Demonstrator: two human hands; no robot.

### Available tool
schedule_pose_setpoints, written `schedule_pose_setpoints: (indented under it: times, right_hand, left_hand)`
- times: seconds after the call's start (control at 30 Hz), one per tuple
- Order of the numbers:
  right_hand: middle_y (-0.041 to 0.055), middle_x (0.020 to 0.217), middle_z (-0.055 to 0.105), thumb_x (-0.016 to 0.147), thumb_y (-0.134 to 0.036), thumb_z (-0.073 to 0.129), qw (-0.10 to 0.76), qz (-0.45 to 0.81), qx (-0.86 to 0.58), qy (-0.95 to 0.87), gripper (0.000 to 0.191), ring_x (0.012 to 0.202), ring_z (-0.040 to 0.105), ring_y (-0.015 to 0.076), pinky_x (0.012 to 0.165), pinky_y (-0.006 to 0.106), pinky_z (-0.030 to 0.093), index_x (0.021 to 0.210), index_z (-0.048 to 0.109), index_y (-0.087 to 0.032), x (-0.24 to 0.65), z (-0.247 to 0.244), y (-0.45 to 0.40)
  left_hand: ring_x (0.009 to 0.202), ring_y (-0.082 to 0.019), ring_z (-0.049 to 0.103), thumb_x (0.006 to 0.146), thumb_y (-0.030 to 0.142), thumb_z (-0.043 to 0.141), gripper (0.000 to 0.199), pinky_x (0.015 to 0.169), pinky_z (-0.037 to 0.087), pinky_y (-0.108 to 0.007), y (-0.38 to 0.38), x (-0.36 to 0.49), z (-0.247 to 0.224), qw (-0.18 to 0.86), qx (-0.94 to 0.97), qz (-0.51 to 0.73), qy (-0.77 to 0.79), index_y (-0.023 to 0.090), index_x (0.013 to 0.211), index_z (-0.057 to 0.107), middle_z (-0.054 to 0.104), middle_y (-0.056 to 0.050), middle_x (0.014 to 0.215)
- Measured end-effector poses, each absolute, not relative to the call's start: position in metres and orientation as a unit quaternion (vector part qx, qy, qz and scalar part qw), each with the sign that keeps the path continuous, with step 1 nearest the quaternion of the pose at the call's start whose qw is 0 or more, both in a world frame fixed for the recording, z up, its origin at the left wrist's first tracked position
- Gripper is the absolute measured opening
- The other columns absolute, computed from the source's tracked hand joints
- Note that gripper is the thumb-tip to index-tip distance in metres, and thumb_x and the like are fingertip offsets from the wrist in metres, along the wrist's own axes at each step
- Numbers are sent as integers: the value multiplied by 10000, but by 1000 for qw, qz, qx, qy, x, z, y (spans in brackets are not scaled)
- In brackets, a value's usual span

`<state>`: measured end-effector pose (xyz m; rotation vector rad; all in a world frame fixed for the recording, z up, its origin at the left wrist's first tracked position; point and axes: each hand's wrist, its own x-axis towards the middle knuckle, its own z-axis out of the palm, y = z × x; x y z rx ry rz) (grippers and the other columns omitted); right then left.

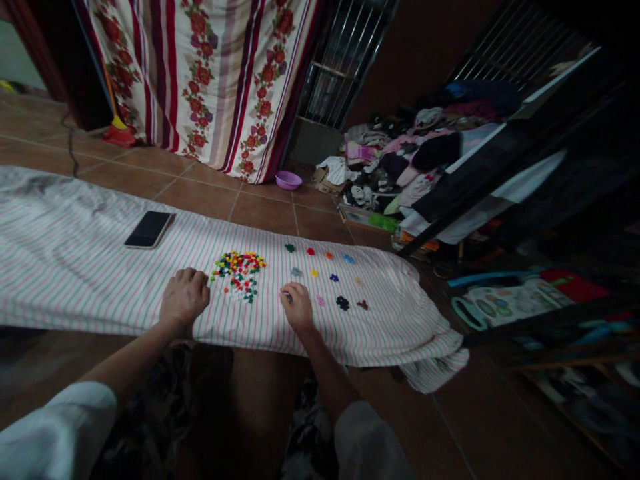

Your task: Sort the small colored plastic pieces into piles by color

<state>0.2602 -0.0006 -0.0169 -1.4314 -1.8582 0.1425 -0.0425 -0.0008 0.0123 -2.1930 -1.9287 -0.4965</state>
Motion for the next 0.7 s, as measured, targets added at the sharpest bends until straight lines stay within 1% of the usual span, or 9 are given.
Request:
schedule_pose_setpoints:
  times: [0.1, 0.3, 0.53, 0.7]
  right_hand:
    - [71, 945, 653, 877, -240, 542, 388, 56, -559, -731, 133, 949, 573, 217, 878, 369, 459, 850, 669, -210, 259, -16, -2]
    - [79, 932, 663, 915, -217, 466, 397, 43, -555, -730, 216, 959, 574, 223, 885, 386, 464, 863, 675, -205, 259, -18, -3]
    - [84, 963, 676, 916, -297, 519, 394, 35, -557, -730, 202, 993, 567, 237, 906, 406, 470, 873, 698, -214, 259, -15, -4]
    - [80, 969, 710, 931, -314, 493, 406, 47, -541, -735, 242, 977, 604, 232, 912, 420, 480, 877, 709, -219, 261, -13, -4]
  left_hand:
    - [939, -270, 504, 835, 258, 420, 261, 813, 386, -386, -1, -42, 12, 88, -734, -172, -651, 159, 945, 635, 600, -122, 942]
    - [935, -271, 512, 843, 254, 422, 239, 804, 386, -391, -2, -41, 13, 93, -734, -173, -650, 166, 929, 627, 594, -121, 938]
    - [927, -273, 512, 840, 252, 439, 205, 793, 384, -392, -1, -42, 11, 98, -732, -184, -649, 177, 912, 615, 585, -116, 932]
    - [926, -268, 509, 841, 253, 442, 185, 787, 383, -384, -1, -42, 12, 94, -731, -184, -650, 185, 904, 603, 577, -105, 925]
